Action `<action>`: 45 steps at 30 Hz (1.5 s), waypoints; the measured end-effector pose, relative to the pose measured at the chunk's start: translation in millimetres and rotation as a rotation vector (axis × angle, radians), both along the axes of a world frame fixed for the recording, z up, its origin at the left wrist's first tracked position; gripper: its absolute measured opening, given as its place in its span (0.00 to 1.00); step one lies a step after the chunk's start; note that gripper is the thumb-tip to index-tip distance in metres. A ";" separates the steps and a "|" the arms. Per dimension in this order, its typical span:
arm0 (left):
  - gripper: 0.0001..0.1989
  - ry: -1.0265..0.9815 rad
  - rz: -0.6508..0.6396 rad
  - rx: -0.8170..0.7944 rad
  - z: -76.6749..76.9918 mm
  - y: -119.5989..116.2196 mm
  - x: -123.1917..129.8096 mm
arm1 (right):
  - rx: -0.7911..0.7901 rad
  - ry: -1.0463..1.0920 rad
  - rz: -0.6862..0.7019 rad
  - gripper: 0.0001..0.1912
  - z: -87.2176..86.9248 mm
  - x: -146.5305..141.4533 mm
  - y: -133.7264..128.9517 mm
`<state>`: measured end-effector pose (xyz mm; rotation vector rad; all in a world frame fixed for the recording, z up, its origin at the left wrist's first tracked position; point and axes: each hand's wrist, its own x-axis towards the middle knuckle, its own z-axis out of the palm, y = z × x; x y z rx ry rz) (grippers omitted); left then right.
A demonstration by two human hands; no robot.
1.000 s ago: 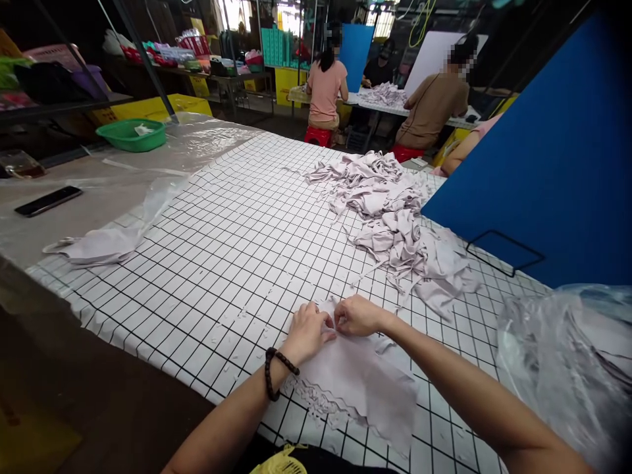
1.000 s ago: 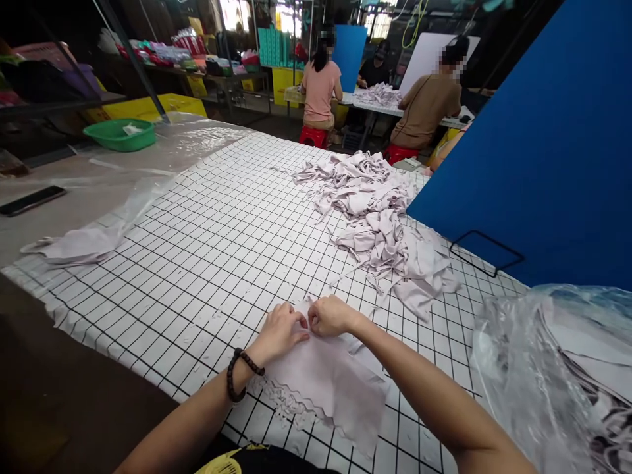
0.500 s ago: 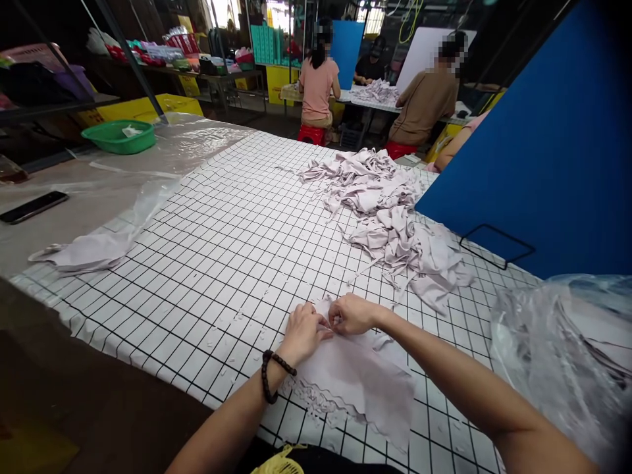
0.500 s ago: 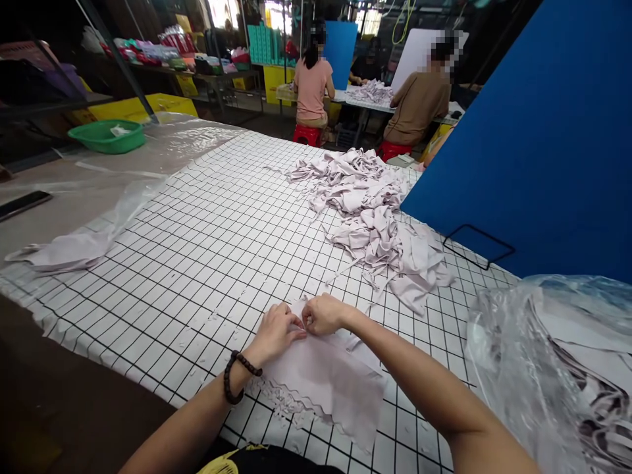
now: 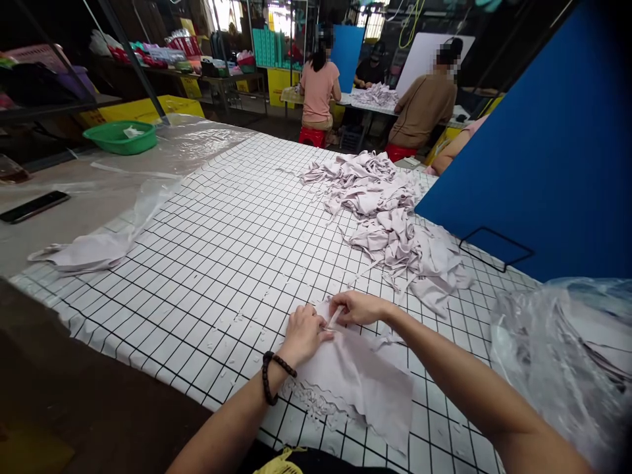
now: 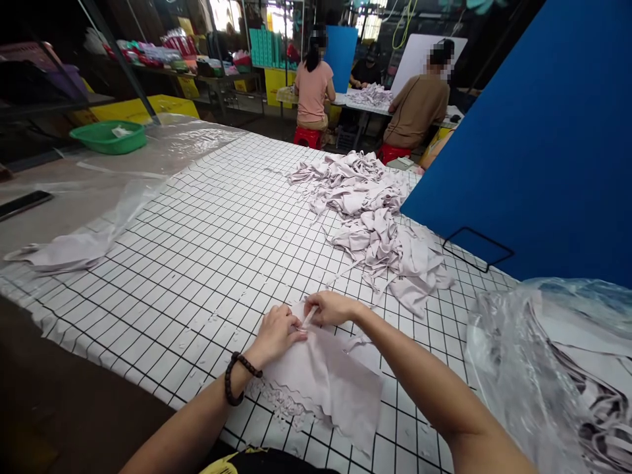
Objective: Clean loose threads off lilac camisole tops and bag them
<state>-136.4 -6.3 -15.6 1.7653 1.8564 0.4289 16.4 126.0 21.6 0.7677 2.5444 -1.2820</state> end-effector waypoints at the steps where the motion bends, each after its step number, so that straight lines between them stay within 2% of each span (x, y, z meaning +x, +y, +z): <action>1: 0.13 -0.001 0.014 0.011 0.2 -0.6 1.1 | 0.041 0.027 -0.038 0.14 0.8 2.8 7.1; 4: 0.16 -0.004 0.066 0.068 1.6 -5.4 5.8 | 0.173 0.131 -0.267 0.12 -1.7 7.5 26.8; 6: 0.19 0.004 0.048 0.137 1.4 -11.4 9.4 | 0.199 0.193 -0.417 0.07 -8.3 7.5 34.5; 8: 0.20 0.048 -0.028 0.219 -1.4 -18.8 12.3 | 0.220 0.233 -0.504 0.05 -17.3 6.2 36.5; 10: 0.22 0.110 -0.133 0.267 -6.8 -25.6 13.5 | 0.209 0.268 -0.568 0.09 -26.6 5.0 34.5; 13: 0.24 0.158 -0.252 0.258 -15.3 -31.7 12.1 | 0.177 0.340 -0.669 0.12 -37.3 5.2 30.3; 16: 0.26 0.164 -0.281 0.239 -18.8 -32.8 10.1 | 0.202 0.363 -0.601 0.10 -41.1 6.6 29.2; 19: 0.26 0.168 -0.274 0.242 -17.6 -32.3 10.3 | 0.251 0.358 -0.440 0.16 -37.3 2.9 29.8; 23: 0.27 0.183 -0.269 0.241 -15.0 -32.6 12.1 | 0.326 0.177 -0.319 0.15 -27.3 -16.0 26.8; 25: 0.27 0.191 -0.270 0.245 -14.4 -33.2 12.6 | 0.357 0.091 -0.325 0.12 -24.5 -26.5 24.9; 29: 0.27 0.220 -0.277 0.264 -15.7 -33.6 12.8 | 0.367 0.044 -0.462 0.10 -25.2 -31.7 30.3; 33: 0.27 0.239 -0.284 0.288 -20.8 -32.1 13.3 | 0.362 0.026 -0.617 0.10 -21.4 -8.5 55.2; 36: 0.27 0.229 -0.290 0.285 -23.3 -31.8 12.4 | 0.467 0.018 -0.856 0.14 -11.6 20.9 79.5; 39: 0.26 0.171 -0.311 0.240 -20.4 -32.4 7.0 | 0.531 -0.003 -1.036 0.12 -1.0 52.9 95.0; 42: 0.24 0.033 -0.302 0.167 -8.5 -28.7 -0.5 | 0.499 0.044 -1.067 0.08 6.6 82.2 93.4; 45: 0.20 -0.177 -0.175 0.144 12.3 -14.4 0.8 | 0.470 0.125 -1.030 0.12 8.3 103.2 78.6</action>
